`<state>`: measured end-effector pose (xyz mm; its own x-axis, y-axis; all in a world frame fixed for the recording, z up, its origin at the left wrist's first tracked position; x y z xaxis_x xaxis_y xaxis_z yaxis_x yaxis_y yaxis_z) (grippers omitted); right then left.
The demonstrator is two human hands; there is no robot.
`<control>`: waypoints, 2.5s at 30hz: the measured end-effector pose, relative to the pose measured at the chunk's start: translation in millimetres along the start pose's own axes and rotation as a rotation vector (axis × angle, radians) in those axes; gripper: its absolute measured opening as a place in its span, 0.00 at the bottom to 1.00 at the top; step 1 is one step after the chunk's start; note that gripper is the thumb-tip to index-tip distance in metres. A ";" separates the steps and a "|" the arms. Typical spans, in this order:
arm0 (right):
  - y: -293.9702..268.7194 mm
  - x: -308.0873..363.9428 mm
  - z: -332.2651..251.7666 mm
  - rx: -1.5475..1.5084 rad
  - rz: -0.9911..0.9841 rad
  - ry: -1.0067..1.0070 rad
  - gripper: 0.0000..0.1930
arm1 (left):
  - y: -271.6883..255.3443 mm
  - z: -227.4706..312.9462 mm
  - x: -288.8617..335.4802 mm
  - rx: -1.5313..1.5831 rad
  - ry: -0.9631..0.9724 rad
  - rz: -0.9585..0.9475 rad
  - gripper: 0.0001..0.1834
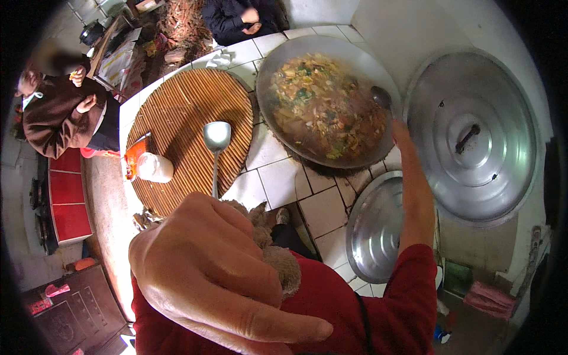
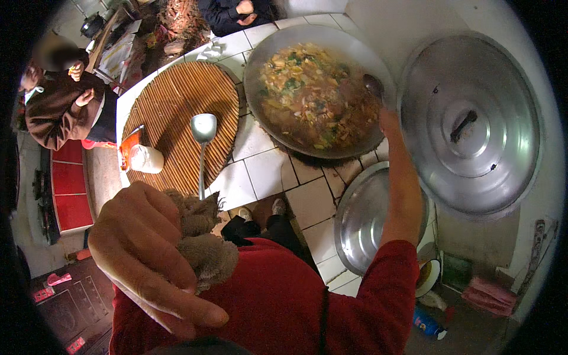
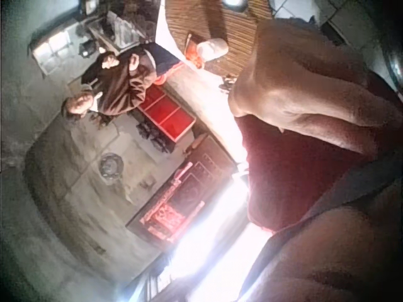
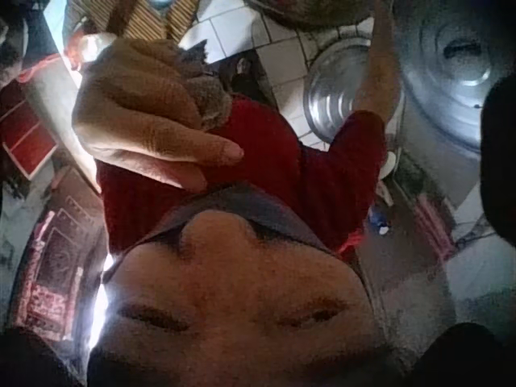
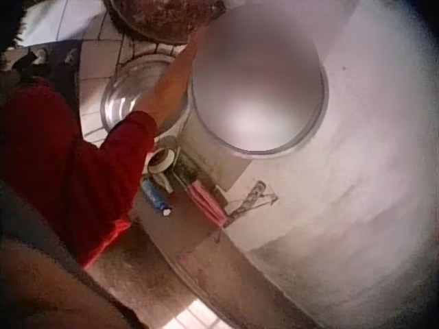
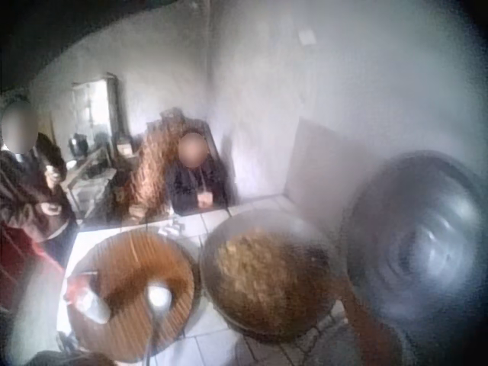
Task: The person wipes a red metal door with a cloth, then moves into a kitchen and stirs a large pot of food on a stove. The person uses a cloth to clean the door surface and a ladle to stir the contents of the pot.
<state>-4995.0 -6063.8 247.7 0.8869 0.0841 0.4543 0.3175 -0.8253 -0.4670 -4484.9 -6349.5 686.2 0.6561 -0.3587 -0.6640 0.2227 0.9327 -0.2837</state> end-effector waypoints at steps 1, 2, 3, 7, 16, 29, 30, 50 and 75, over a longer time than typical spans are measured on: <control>5.4 -16.1 8.7 0.005 -0.030 0.004 0.24 | 2.0 0.8 -1.2 0.006 0.027 -0.011 0.18; 8.3 -33.6 23.4 0.004 -0.059 0.012 0.25 | 3.7 -0.3 -2.7 0.015 0.052 -0.029 0.17; 8.3 -48.1 42.6 0.000 -0.072 0.030 0.26 | 1.2 -5.3 -3.1 0.039 0.083 -0.054 0.16; 38.5 -81.7 56.7 1.065 -0.167 -0.411 0.23 | -1.2 -9.7 -12.7 0.304 0.048 -0.066 0.12; 143.6 17.1 45.2 -0.034 -0.252 0.160 0.18 | 3.0 -1.2 -17.6 0.317 0.166 -0.028 0.13; 139.1 160.1 -13.9 0.415 -0.329 0.033 0.17 | -4.7 21.0 3.8 0.342 0.060 0.142 0.10; 127.0 168.2 -18.8 0.510 -0.320 -0.030 0.17 | -6.7 25.3 11.2 0.305 0.102 0.182 0.09; 39.2 324.4 15.6 1.055 -0.020 -0.534 0.19 | 22.4 89.3 47.9 0.489 0.162 -0.186 0.09; 241.4 123.8 -20.4 0.346 -0.163 0.035 0.19 | -27.4 -16.3 183.2 0.161 -0.474 1.221 0.16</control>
<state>-4815.4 -6264.1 206.7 0.8054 0.1748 0.5664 0.5533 -0.5645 -0.6125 -4382.6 -6441.4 561.1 0.6751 0.7283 -0.1179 -0.6272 0.6507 0.4279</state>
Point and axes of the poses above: each hand's wrist, its own x-axis away from the middle knuckle, its own y-axis out of the palm, z = x × y, the point moved 6 cm from there along -x, towards the middle knuckle, and after that the axes turned 3 degrees about x, right-handed, at the moved point
